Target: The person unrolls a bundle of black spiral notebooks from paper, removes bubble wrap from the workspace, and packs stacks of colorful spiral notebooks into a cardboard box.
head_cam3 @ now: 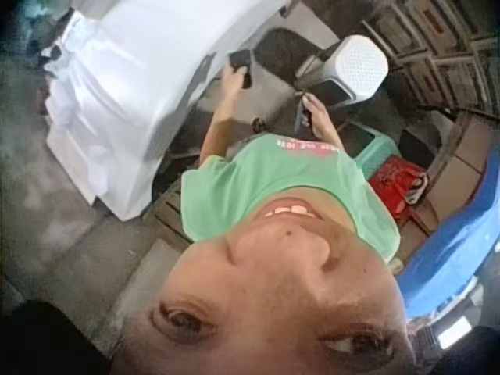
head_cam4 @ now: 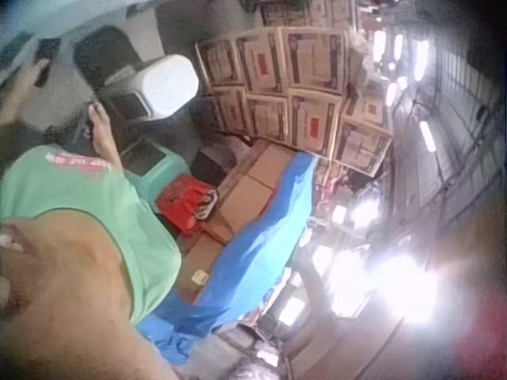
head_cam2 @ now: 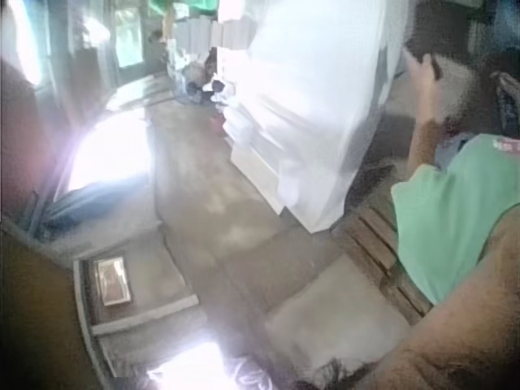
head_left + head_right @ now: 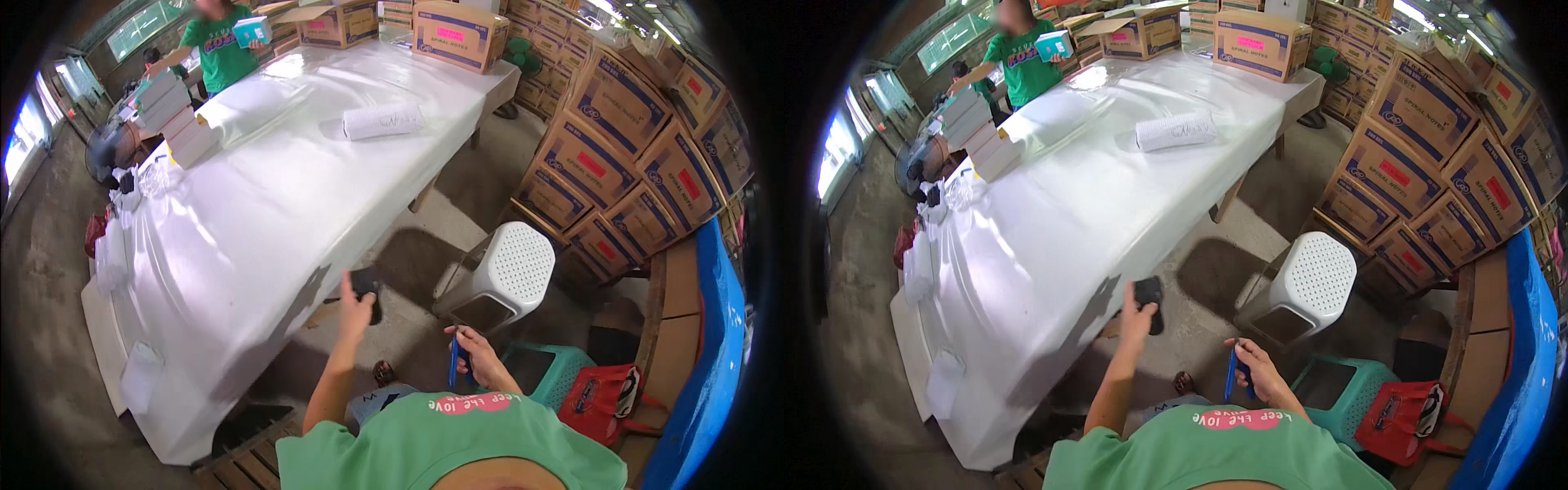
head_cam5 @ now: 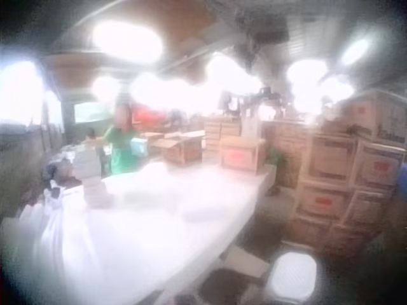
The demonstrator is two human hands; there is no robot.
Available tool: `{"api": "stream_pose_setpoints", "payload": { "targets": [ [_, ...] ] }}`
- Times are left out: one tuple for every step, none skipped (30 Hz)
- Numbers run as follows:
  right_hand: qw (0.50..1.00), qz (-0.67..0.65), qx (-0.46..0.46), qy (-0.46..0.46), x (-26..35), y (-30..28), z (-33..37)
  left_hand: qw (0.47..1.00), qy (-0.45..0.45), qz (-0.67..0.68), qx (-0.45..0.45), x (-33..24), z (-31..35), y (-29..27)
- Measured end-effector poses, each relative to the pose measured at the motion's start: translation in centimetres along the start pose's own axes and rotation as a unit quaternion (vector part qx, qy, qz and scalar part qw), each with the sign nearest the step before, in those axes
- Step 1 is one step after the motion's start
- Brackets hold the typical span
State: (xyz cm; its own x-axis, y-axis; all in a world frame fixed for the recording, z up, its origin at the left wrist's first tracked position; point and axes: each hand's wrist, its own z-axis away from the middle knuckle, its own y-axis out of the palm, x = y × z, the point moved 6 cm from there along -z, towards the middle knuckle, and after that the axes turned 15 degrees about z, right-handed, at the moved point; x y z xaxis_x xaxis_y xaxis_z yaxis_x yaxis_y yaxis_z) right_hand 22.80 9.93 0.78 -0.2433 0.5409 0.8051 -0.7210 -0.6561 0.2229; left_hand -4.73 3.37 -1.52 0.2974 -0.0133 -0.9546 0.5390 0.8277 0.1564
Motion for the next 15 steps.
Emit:
{"api": "stream_pose_setpoints", "payload": {
  "targets": [
    [1.0, 0.018, 0.005, 0.006, 0.1, -0.7, 0.0, 1.0, -0.001, 0.011, 0.007, 0.4, -0.5, 1.1],
    [0.999, 0.036, 0.009, 0.012, 0.3, -1.5, 0.2, 0.999, -0.001, 0.053, -0.003, 0.4, -1.0, 1.1],
    [0.999, -0.001, 0.043, -0.001, 0.9, 4.2, -3.5, 0.998, 0.063, 0.007, -0.008, -5.1, -6.3, -4.1],
    [0.999, 0.024, 0.042, 0.001, 1.5, 3.6, -3.8, 0.991, 0.13, -0.035, -0.018, -5.3, -8.4, -4.7],
    [0.998, 0.048, 0.041, 0.005, 2.1, 2.7, -4.3, 0.977, 0.197, -0.076, -0.03, -5.4, -10.5, -4.8],
    [0.998, 0.047, 0.021, 0.018, 2.0, 0.6, -4.4, 0.979, 0.194, -0.052, -0.024, -3.8, -12.4, -4.3],
    [0.999, 0.04, -0.007, 0.015, 2.5, -0.8, -5.1, 0.983, 0.174, -0.055, -0.023, -3.9, -14.0, -3.9],
    [0.999, 0.033, -0.036, 0.011, 3.2, -2.4, -5.7, 0.986, 0.154, -0.058, -0.022, -4.0, -15.7, -3.2],
    [0.998, 0.022, -0.062, 0.015, 3.4, -4.0, -6.2, 0.989, 0.128, -0.067, -0.023, -3.7, -16.8, -2.8],
    [0.997, 0.017, -0.077, 0.005, 3.8, -5.7, -7.3, 0.99, 0.129, -0.049, -0.032, -3.9, -18.1, -2.5],
    [0.994, 0.024, -0.108, 0.006, 4.5, -7.6, -8.3, 0.984, 0.142, -0.096, -0.044, -3.9, -19.8, -2.5],
    [0.992, 0.019, -0.122, -0.004, 5.0, -9.1, -9.8, 0.976, 0.151, -0.149, -0.057, -3.5, -21.6, -3.3],
    [0.991, 0.016, -0.132, -0.014, 5.8, -10.4, -11.5, 0.964, 0.159, -0.201, -0.075, -3.3, -23.2, -4.6],
    [0.988, 0.014, -0.151, -0.02, 7.7, -11.3, -13.0, 0.963, 0.165, -0.199, -0.078, -3.3, -24.9, -5.6],
    [0.985, 0.006, -0.165, -0.041, 8.9, -12.5, -14.7, 0.911, 0.194, -0.327, -0.161, -4.4, -25.0, -4.7]
  ]
}}
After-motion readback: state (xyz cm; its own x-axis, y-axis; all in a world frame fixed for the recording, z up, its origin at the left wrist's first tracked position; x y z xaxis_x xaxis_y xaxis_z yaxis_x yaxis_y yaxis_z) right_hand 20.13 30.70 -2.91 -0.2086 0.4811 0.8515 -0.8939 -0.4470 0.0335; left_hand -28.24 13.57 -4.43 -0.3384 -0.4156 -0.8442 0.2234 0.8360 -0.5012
